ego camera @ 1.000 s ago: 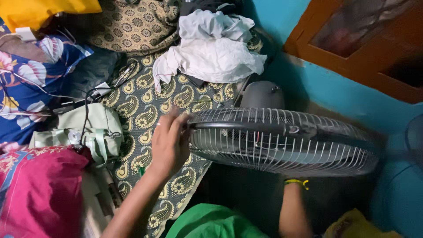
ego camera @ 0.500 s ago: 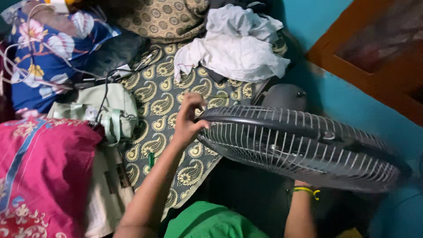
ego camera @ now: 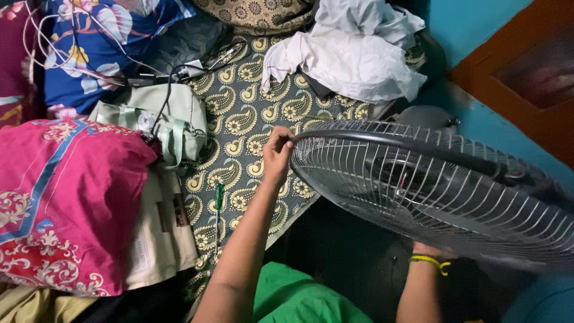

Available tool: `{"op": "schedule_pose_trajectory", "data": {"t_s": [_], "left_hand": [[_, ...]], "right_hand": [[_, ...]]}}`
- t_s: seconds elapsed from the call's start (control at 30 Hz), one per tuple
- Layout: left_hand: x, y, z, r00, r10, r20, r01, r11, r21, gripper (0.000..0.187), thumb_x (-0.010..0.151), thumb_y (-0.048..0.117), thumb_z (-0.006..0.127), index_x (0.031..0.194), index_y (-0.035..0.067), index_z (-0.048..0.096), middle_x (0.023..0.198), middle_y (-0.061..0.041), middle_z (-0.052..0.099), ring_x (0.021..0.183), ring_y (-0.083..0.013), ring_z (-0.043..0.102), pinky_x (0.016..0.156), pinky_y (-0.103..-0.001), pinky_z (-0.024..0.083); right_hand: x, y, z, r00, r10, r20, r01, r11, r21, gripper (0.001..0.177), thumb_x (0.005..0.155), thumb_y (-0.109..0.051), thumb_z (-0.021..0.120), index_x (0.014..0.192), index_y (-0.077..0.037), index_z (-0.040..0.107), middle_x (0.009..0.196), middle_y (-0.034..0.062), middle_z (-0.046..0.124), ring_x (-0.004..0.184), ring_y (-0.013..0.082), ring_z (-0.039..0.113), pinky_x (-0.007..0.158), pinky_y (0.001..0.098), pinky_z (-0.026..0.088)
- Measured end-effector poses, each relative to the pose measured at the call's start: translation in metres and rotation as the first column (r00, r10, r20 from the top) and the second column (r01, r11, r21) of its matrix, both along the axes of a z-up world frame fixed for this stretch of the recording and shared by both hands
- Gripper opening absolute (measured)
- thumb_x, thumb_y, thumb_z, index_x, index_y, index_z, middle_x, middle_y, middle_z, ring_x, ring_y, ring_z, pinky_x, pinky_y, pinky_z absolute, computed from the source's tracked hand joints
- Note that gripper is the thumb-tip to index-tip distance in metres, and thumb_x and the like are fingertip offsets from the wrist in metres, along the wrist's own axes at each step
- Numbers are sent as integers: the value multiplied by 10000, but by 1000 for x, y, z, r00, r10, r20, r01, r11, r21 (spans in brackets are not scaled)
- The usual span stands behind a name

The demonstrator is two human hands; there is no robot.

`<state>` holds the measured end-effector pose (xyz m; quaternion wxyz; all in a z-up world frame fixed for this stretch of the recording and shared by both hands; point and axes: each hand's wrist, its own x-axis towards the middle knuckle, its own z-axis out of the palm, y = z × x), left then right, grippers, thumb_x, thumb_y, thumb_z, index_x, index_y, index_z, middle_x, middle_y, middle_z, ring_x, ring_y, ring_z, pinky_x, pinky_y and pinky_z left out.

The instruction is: The person holds a table fan and uses a screwdriver to tighten a screw on the fan's front grille. The person rotates the fan to access the screw and continues tightening it.

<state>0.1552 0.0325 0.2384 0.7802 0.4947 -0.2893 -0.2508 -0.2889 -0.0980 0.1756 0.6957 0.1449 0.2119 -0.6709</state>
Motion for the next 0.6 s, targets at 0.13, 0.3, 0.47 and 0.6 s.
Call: {"op": "schedule_pose_trajectory", "data": {"t_s": [0.13, 0.3, 0.47, 0.6], "left_hand": [[-7, -4, 1, 997, 69, 31, -67, 997, -48, 218, 1022, 239, 688, 990, 33, 624, 1027, -13, 548, 946, -125, 514, 840, -264, 416], [10, -5, -8, 999, 17, -44, -22, 995, -98, 522, 850, 362, 780, 1214, 130, 486, 1222, -33, 562, 1165, -144, 522, 981, -302, 422], [-3, 10, -81, 891, -222, -397, 140, 964, -226, 592, 863, 386, 808, 1293, 78, 542, 1274, -80, 560, 1235, -227, 550, 1118, -389, 420], [-33, 5, -126, 728, -173, -663, 70, 981, -178, 454, 900, 305, 742, 1261, 95, 567, 1239, -86, 638, 1159, -240, 614, 1035, -450, 488]], "right_hand": [[-8, 0, -5, 973, 109, -205, -125, 990, -67, 741, 993, -587, 271, 1485, -127, 580, 1604, 155, 489, 1465, 397, 468, 1188, 731, 329], [-4, 1, -5, 973, 68, -220, -55, 996, 67, 742, 1017, -638, 279, 1504, -151, 555, 1626, 153, 486, 1481, 401, 479, 1146, 717, 327], [-12, -5, -8, 982, 142, -125, -156, 981, -114, 739, 1022, -611, 282, 1521, -138, 553, 1640, 138, 446, 1500, 375, 437, 1178, 715, 335], [-18, -9, -16, 991, 109, -82, -112, 993, -41, 827, 922, -634, 244, 1462, -122, 607, 1612, 128, 483, 1442, 385, 484, 1105, 745, 363]]}}
